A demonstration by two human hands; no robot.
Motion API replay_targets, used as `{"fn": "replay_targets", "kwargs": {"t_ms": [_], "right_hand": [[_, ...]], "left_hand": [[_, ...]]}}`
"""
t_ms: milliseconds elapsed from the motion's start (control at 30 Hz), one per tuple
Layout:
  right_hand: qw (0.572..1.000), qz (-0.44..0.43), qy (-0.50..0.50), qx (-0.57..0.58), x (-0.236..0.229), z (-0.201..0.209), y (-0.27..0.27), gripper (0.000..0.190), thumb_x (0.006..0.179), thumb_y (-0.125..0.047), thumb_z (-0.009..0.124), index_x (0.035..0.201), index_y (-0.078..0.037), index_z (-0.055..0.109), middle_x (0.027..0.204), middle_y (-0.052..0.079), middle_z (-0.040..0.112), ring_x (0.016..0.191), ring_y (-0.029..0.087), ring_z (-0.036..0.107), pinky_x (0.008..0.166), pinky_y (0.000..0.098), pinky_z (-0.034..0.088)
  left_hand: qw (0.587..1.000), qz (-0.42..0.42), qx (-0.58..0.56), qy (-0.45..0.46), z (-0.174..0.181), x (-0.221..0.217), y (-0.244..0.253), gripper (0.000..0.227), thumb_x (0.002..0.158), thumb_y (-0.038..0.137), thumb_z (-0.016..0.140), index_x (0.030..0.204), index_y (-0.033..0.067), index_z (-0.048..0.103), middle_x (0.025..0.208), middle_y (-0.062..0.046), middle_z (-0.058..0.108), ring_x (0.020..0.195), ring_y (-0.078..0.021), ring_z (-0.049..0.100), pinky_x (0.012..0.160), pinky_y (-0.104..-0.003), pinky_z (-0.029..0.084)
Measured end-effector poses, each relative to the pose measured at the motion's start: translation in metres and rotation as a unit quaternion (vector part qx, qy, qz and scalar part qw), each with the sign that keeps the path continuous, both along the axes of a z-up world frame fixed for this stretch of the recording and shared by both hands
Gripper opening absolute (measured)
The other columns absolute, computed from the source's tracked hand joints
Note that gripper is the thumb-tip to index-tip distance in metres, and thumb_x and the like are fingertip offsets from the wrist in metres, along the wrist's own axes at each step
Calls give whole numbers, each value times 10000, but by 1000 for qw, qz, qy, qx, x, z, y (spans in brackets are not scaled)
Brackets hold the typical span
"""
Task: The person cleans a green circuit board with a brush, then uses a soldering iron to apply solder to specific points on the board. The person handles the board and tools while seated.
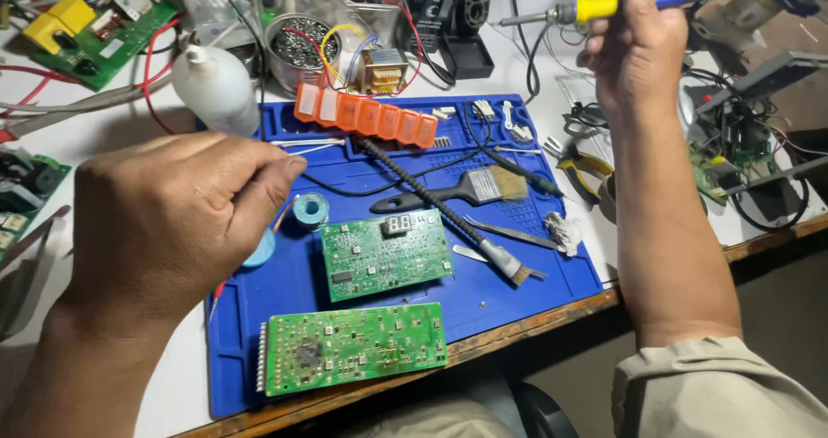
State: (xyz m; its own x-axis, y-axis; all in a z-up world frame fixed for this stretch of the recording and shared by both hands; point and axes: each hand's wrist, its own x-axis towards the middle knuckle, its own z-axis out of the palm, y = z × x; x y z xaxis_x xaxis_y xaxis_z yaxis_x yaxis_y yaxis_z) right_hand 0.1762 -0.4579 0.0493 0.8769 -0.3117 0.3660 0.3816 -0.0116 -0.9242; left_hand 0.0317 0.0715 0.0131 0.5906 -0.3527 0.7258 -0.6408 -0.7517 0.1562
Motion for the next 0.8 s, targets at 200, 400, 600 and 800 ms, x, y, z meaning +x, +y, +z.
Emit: {"fn": "replay_targets", "kwargs": {"t_ms": [200, 400, 600, 800], "right_hand": [[985, 136, 90, 63, -52, -8, 42, 202, 1077, -318, 820, 1054, -157, 701, 669, 16, 582, 581, 146, 644, 566, 380, 609], [963, 248, 89, -60, -111, -3, 34, 472, 1146, -513, 770, 1244, -51, 773, 852, 161, 725, 696, 237, 760, 564, 349, 680], [975, 221, -8, -11, -136, -22, 3, 467, 1222, -553, 682, 1282, -99, 774, 1022, 113, 783, 792, 229, 790, 614, 337, 699], [982, 82, 71, 158, -125, -31, -16, 449, 957, -575, 843, 1080, -143, 840, 854, 40, 714, 621, 152, 616, 508, 293, 434]], "left_hand": [[997, -64, -3, 53, -7, -2, -24, 111, 1140, 244, 950, 1054, 187, 907, 972, 16, 872, 856, -230, 807, 762, -416, 557], [985, -136, 47, 90, -18, -13, -45, 279, 1082, 375, 958, 1236, 143, 934, 1201, -44, 903, 1089, -286, 848, 910, -439, 626], [974, -183, 111, 74, -11, -24, -67, 327, 1083, 431, 920, 1224, 136, 902, 1184, -53, 879, 1046, -307, 822, 926, -508, 623], [931, -279, 232, 32, 22, -35, -157, 88, 1153, 251, 710, 1113, 190, 759, 976, -37, 751, 861, -336, 749, 832, -498, 573]]}}
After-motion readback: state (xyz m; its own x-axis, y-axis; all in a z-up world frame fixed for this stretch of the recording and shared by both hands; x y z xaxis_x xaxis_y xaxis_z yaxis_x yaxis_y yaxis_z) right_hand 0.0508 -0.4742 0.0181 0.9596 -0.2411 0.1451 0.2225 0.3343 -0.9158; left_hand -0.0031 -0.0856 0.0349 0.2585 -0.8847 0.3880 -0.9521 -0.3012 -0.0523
